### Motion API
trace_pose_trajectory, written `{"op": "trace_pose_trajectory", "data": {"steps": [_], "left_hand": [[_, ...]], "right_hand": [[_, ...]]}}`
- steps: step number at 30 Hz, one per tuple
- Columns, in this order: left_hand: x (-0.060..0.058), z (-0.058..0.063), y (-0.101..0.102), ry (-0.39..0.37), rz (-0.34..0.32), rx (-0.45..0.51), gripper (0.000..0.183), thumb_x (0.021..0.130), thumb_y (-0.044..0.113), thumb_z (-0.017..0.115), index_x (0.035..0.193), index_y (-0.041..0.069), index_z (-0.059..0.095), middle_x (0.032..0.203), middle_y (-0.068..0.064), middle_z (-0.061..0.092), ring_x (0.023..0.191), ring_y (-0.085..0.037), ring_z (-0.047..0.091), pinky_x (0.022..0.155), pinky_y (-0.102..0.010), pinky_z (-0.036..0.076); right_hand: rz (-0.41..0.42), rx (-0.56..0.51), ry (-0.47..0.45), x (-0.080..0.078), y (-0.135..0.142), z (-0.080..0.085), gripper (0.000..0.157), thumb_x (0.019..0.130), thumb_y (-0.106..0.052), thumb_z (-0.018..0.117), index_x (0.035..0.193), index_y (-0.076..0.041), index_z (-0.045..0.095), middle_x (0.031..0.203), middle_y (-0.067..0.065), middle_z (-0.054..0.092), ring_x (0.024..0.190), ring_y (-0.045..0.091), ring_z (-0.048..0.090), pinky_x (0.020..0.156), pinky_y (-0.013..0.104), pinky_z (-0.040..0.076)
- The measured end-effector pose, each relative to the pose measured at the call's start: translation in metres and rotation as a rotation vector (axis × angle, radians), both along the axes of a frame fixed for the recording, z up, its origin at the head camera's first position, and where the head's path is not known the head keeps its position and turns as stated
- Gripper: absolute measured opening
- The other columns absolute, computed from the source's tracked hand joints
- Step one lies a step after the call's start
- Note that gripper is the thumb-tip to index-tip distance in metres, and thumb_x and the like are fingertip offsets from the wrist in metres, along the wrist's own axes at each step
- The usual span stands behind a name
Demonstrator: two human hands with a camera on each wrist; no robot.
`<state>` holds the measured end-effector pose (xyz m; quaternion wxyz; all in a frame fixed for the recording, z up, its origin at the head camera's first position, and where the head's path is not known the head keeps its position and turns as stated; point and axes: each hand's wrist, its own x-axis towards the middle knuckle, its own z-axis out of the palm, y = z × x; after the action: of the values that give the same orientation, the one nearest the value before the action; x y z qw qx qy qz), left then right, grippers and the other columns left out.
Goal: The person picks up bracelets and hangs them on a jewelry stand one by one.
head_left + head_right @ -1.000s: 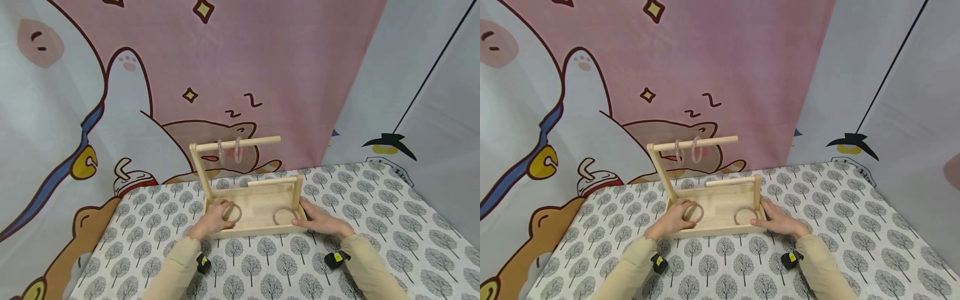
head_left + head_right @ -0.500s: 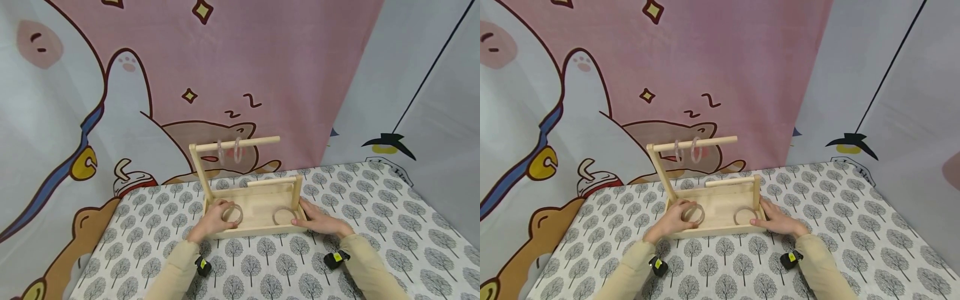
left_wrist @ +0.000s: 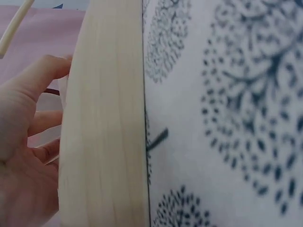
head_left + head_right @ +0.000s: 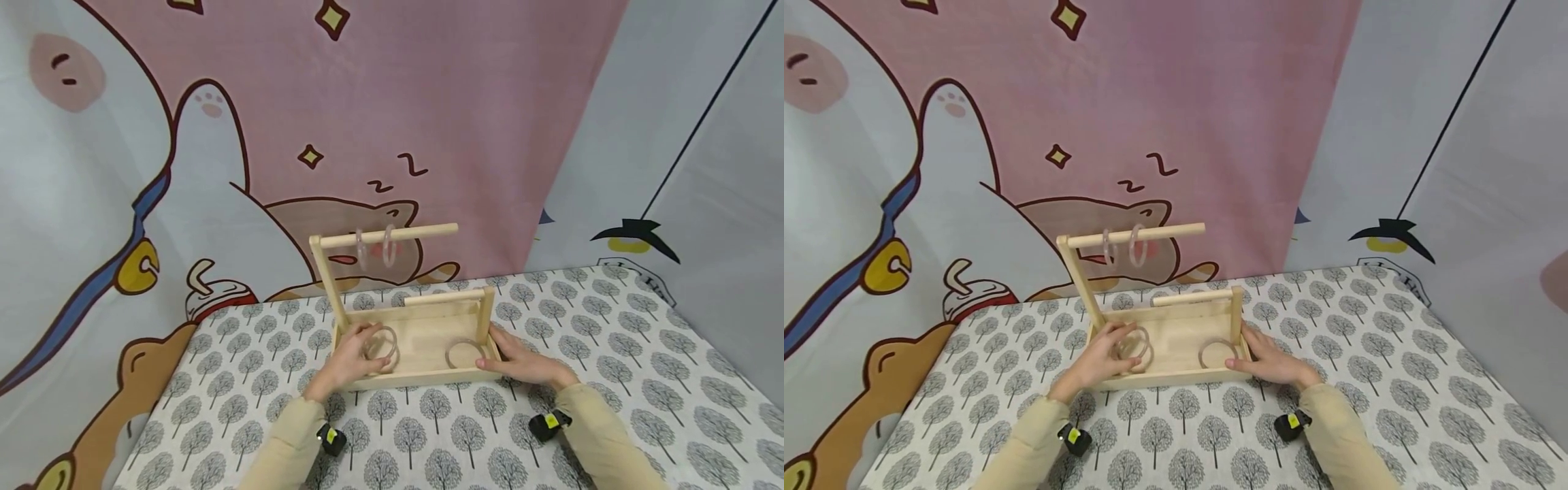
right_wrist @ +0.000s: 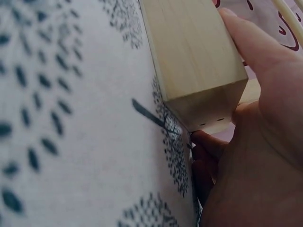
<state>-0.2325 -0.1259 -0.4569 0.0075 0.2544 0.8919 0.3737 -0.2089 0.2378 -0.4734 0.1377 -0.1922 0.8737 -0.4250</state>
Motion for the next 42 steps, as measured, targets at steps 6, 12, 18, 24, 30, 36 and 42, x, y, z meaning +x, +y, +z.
{"op": "trace_pose_trajectory", "data": {"steps": [6,12,18,24,30,36,42], "left_hand": [[0.000,0.003,0.008,0.062,-0.001,0.003,0.072,0.081,0.024,0.078,0.140,-0.004,0.046,0.133,-0.024,0.045,0.107,-0.035,0.054,0.088,-0.048,0.051],[0.000,0.005,0.014,0.031,0.014,0.048,0.072,0.083,0.025,0.077,0.140,-0.005,0.045,0.132,-0.024,0.045,0.106,-0.036,0.054,0.087,-0.050,0.051],[0.001,0.009,0.016,0.010,0.042,0.118,0.075,0.082,0.028,0.077,0.142,-0.001,0.044,0.140,-0.023,0.042,0.109,-0.038,0.056,0.087,-0.052,0.050],[0.004,0.014,0.018,0.024,0.045,0.166,0.075,0.083,0.029,0.077,0.145,0.006,0.043,0.141,-0.019,0.043,0.112,-0.037,0.056,0.091,-0.052,0.048],[0.006,0.018,0.022,0.036,0.004,0.237,0.074,0.084,0.021,0.075,0.146,0.003,0.040,0.138,-0.020,0.044,0.116,-0.035,0.053,0.095,-0.040,0.048],[0.006,0.023,0.027,0.053,-0.013,0.288,0.072,0.085,0.017,0.074,0.146,0.001,0.039,0.138,-0.019,0.044,0.120,-0.033,0.049,0.098,-0.036,0.046],[0.003,0.029,0.034,0.048,-0.016,0.298,0.071,0.086,0.021,0.074,0.146,0.003,0.039,0.138,-0.017,0.044,0.121,-0.030,0.050,0.099,-0.034,0.045]], "right_hand": [[-0.007,0.003,-0.017,-0.001,-0.001,0.001,0.091,0.093,-0.039,0.061,0.157,-0.013,0.002,0.157,0.027,0.000,0.139,0.052,0.000,0.097,0.079,0.005],[-0.018,0.020,-0.033,-0.001,0.000,0.000,0.091,0.093,-0.041,0.060,0.156,-0.011,0.001,0.156,0.028,-0.001,0.139,0.053,-0.001,0.096,0.079,0.006],[-0.010,0.020,-0.008,-0.002,0.000,-0.002,0.091,0.094,-0.042,0.059,0.156,-0.008,0.002,0.156,0.029,0.001,0.138,0.053,0.002,0.097,0.079,0.007],[-0.011,0.000,-0.005,-0.002,-0.001,-0.002,0.091,0.093,-0.040,0.060,0.156,-0.008,0.002,0.155,0.030,0.002,0.138,0.053,0.003,0.096,0.079,0.007],[-0.007,0.004,0.014,-0.002,0.000,-0.004,0.090,0.094,-0.040,0.060,0.156,-0.008,0.004,0.156,0.029,0.002,0.137,0.054,0.004,0.097,0.079,0.006],[-0.003,-0.003,0.023,-0.003,0.001,-0.005,0.090,0.093,-0.040,0.060,0.156,-0.014,0.002,0.156,0.030,0.001,0.137,0.054,0.003,0.096,0.079,0.005],[0.001,-0.011,0.004,-0.002,0.000,-0.004,0.090,0.094,-0.040,0.060,0.156,-0.014,0.000,0.156,0.029,-0.001,0.137,0.054,0.001,0.096,0.080,0.003]]}}
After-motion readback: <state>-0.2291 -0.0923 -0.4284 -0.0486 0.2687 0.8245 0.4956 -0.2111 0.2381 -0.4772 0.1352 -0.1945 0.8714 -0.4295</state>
